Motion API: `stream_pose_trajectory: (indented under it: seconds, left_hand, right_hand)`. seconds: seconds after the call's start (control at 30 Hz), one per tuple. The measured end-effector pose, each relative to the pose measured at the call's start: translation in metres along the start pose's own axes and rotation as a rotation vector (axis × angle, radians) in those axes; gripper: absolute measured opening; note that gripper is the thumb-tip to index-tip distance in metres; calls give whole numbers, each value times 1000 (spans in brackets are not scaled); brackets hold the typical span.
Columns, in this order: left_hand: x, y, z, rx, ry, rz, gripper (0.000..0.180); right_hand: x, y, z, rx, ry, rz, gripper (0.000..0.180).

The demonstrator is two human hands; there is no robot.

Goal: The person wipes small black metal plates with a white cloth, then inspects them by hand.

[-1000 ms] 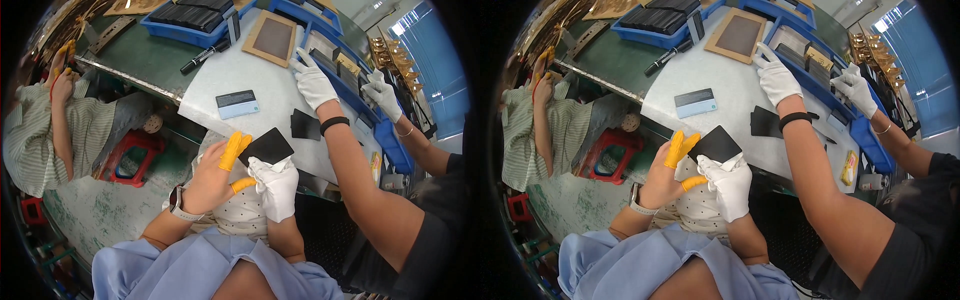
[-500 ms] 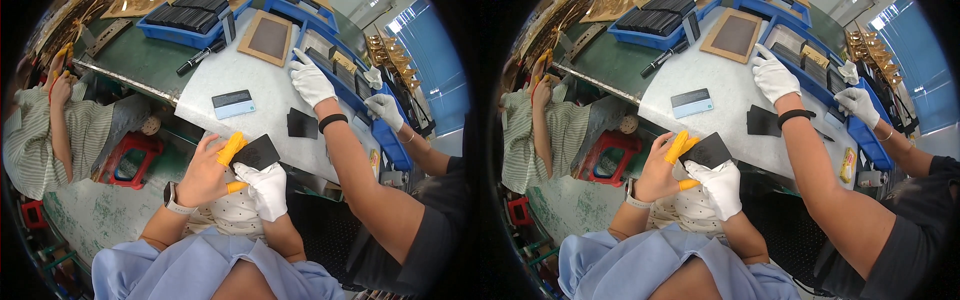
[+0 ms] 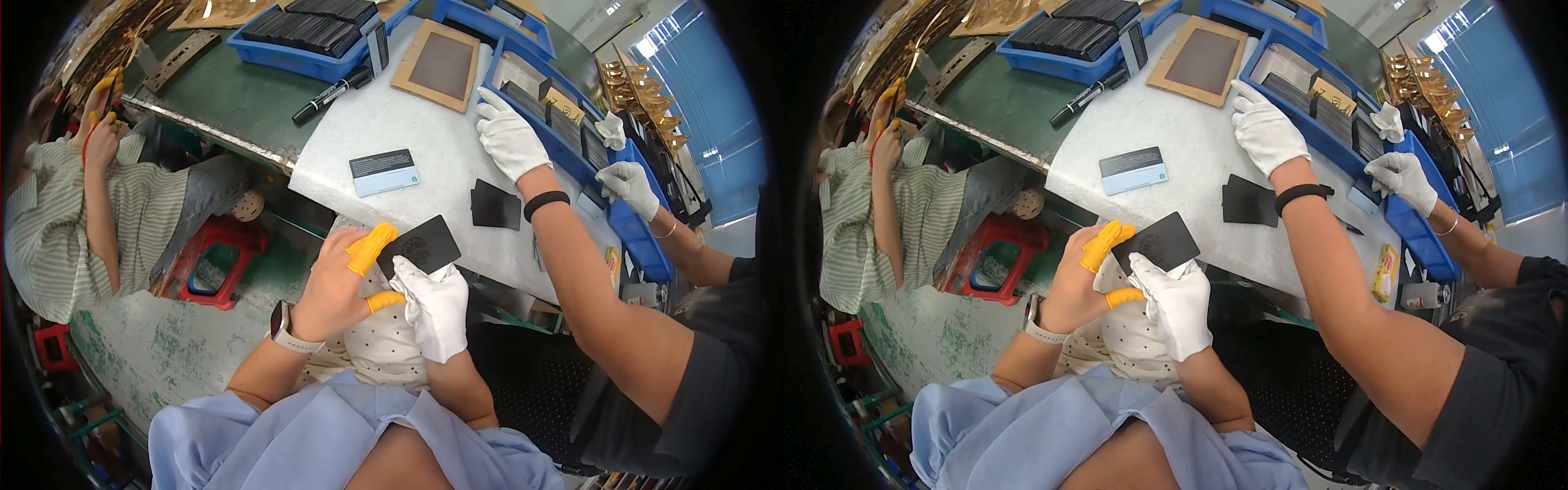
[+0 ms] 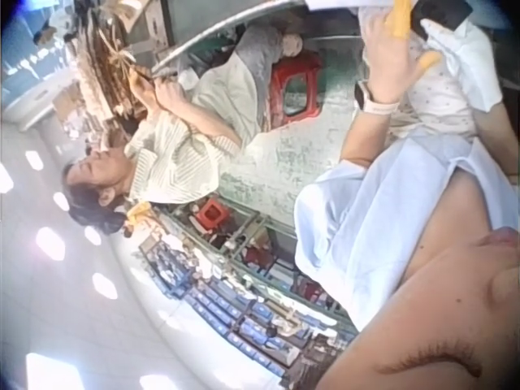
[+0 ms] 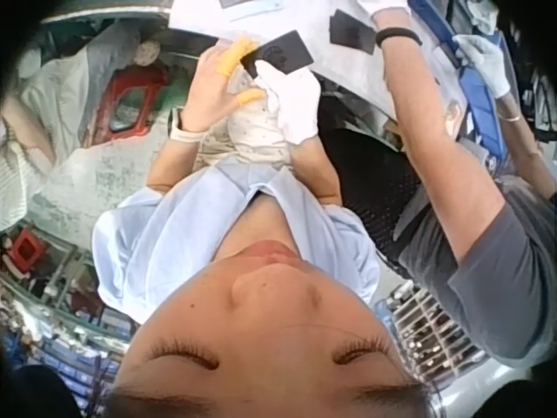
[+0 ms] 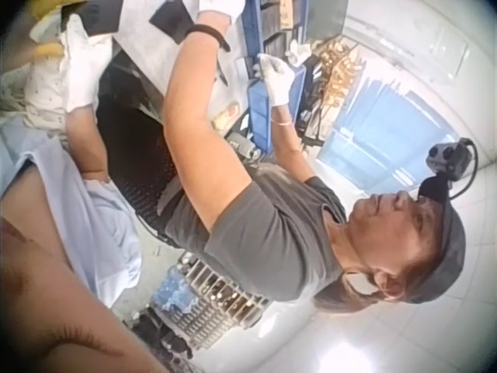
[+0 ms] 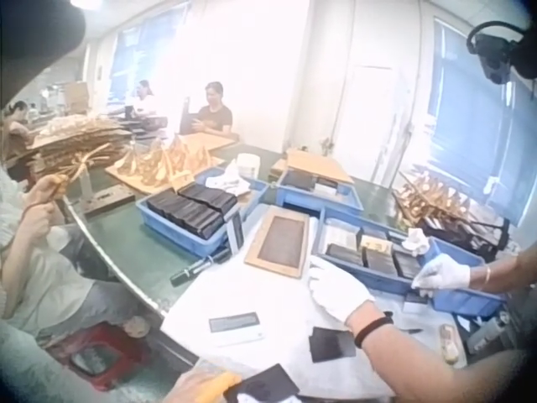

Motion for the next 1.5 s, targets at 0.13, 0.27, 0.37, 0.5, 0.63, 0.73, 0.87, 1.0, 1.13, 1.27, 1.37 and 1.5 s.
stream_pose_trajectory:
  seconds: [0.13, 0.27, 0.37, 0.5, 0.63, 0.73, 0.87, 1.0, 1.13, 1.27, 1.37, 1.5]
  left_hand:
    - [-2, -4, -4, -68, 6, 61, 92]
    - [-1, 2, -1, -89, -25, 32, 94]
    - [2, 2, 4, -46, -30, -82, 95]
    - [20, -3, -8, 31, 86, -277, 106]
    - [15, 8, -6, 13, 37, -110, 100]
    - [5, 6, 3, 6, 9, -72, 92]
    - [4, 9, 3, 14, 20, -12, 86]
    - [9, 15, -1, -46, -6, -18, 83]
    - [10, 15, 2, -25, -36, -46, 89]
    - [16, 25, -12, -57, 4, -109, 97]
    - [19, 20, -12, -101, 35, -229, 99]
    - [18, 11, -8, -29, 24, -239, 101]
  right_hand:
    - [1, -5, -3, 6, 3, -46, 28]
    - [5, 0, -5, -24, 13, -118, 29]
    - [10, -4, -5, -53, 24, 8, 26]
    - [7, 2, -1, 31, 32, -41, 21]
    - [1, -10, -3, 64, -35, -8, 17]
    - [2, -9, -3, 97, -49, 50, 16]
    - [0, -1, -4, 64, -35, -118, 17]
    - [-1, -3, -7, 109, -138, -233, 24]
    - [17, -6, -9, 39, -98, -171, 43]
    - [41, 23, 15, -63, 293, 74, 48]
    - [80, 44, 1, -332, 321, -141, 46]
    - [69, -4, -18, 1, 626, -531, 80]
Point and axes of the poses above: each hand's wrist, its own z-axis towards the middle knuckle, its own y-axis out of the back of the hand, x = y × z, the point moved 6 cm from there along z, towards the middle knuckle, and after that the axes turned 10 degrees about -y, right-handed, at the moved point
